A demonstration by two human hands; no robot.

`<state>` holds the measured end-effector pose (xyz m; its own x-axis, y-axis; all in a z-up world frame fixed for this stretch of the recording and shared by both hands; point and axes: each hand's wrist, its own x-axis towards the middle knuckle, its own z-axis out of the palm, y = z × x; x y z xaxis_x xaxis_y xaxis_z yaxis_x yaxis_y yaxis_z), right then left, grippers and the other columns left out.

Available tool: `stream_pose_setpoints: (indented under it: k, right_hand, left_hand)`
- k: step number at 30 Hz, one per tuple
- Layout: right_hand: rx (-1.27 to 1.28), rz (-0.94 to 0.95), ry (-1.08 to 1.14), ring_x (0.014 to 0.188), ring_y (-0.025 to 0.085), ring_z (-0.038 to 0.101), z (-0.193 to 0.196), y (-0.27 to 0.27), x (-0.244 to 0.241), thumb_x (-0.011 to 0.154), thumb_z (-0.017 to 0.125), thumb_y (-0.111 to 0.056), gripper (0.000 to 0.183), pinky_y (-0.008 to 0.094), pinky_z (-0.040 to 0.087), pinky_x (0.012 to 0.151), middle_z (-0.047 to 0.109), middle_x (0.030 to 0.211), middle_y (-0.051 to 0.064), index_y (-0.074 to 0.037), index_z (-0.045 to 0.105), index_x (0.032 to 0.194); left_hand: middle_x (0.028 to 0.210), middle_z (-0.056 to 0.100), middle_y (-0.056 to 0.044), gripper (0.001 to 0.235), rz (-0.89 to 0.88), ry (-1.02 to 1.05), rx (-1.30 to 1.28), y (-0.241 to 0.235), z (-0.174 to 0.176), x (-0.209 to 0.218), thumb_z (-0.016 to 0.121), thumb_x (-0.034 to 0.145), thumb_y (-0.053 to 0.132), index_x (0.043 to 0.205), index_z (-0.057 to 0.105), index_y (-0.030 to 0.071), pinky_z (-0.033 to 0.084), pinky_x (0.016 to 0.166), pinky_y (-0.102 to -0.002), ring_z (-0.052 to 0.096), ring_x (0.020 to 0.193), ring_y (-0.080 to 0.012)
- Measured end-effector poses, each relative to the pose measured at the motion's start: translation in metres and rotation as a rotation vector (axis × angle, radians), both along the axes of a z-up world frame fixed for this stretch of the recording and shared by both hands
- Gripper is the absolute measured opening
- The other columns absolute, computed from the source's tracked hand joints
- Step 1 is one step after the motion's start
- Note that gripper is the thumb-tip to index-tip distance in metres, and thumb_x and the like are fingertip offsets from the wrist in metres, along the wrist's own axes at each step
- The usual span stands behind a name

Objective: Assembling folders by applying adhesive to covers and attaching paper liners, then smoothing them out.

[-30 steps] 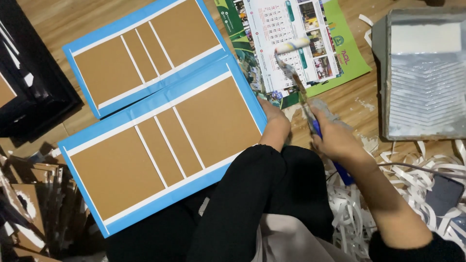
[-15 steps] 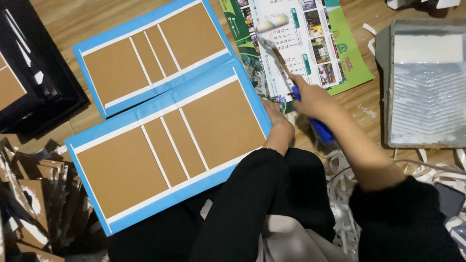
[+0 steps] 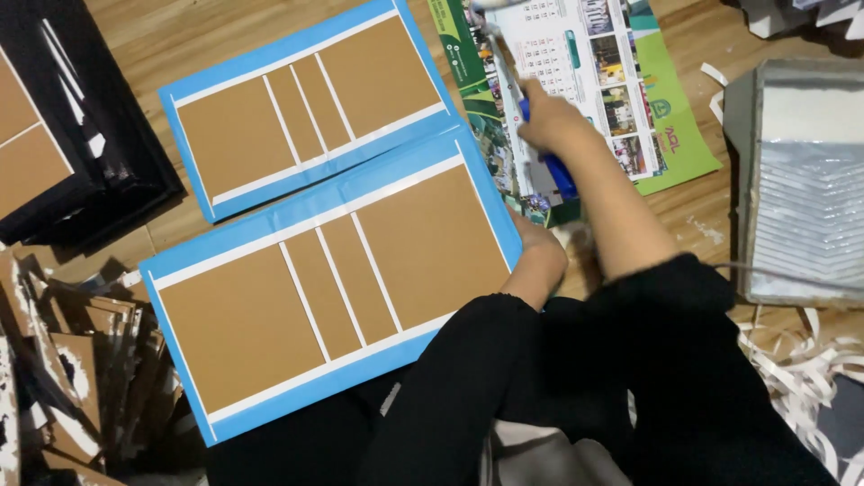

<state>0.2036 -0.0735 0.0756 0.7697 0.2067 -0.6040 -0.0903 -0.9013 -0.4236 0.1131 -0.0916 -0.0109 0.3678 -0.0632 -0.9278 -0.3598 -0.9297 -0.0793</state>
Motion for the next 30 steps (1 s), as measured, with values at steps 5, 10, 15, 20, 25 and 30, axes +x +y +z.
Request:
stream_pose_setpoints:
  k: [5,10,15,20,25,30]
  right_hand:
    - [0.017,0.031,-0.096,0.066,0.030,0.056,-0.043,0.025,0.076,0.082,0.044,-0.001,0.060,0.040,0.049,0.057,0.049,0.103,0.021,-0.019,0.021,0.134]
    - [-0.035,0.086,-0.062,0.070,0.033,0.055,-0.017,0.011,0.045,0.083,0.041,-0.003,0.060,0.043,0.048,0.060,0.050,0.103,0.023,-0.018,0.017,0.136]
    - [-0.163,0.136,0.124,0.072,0.036,0.057,0.032,-0.024,-0.010,0.087,0.051,-0.013,0.059,0.043,0.051,0.063,0.047,0.111,0.029,-0.016,0.018,0.136]
    - [-0.230,0.258,0.016,0.105,0.047,0.052,0.052,-0.058,-0.065,0.078,0.054,-0.030,0.061,0.055,0.041,0.087,0.054,0.110,0.032,-0.012,0.032,0.132]
    - [-0.207,0.248,0.081,0.110,0.046,0.048,0.062,-0.082,-0.111,0.080,0.053,-0.029,0.060,0.052,0.038,0.093,0.051,0.114,0.033,-0.012,0.030,0.133]
    - [-0.238,0.259,0.178,0.116,0.047,0.044,0.077,-0.102,-0.163,0.081,0.051,-0.028,0.060,0.053,0.035,0.098,0.048,0.118,0.036,-0.008,0.029,0.134]
  left_hand:
    - [0.146,0.020,-0.007,0.063,-0.006,-0.022,0.026,0.000,0.001,0.001,0.040,0.086,0.052,0.141,0.025,0.024,0.000,0.100,-0.070,0.007,0.135,-0.0411]
    - [0.146,0.022,-0.009,0.060,-0.051,-0.028,0.017,-0.002,0.002,-0.006,0.034,0.088,0.056,0.139,0.029,0.024,-0.002,0.102,-0.068,0.007,0.136,-0.0399]
    - [0.107,0.057,-0.004,0.031,-0.218,-0.329,0.071,-0.004,0.009,-0.013,0.035,0.093,0.038,0.103,0.058,0.020,-0.008,0.101,-0.069,0.039,0.122,-0.0394]
    - [0.115,0.057,-0.002,0.026,-0.015,-0.695,-0.075,0.005,0.042,-0.045,0.038,0.093,0.023,0.108,0.058,0.017,-0.016,0.104,-0.063,0.041,0.121,-0.0240]
    - [0.114,0.057,-0.011,0.023,0.213,-1.022,-0.427,0.030,0.035,-0.102,0.051,0.085,0.026,0.092,0.067,0.011,-0.008,0.108,-0.063,0.036,0.124,-0.0298]
    - [0.126,0.046,-0.011,0.027,0.508,-1.197,-0.765,0.104,0.084,-0.178,0.057,0.083,0.025,0.107,0.061,0.013,0.022,0.083,-0.069,0.033,0.122,-0.0343]
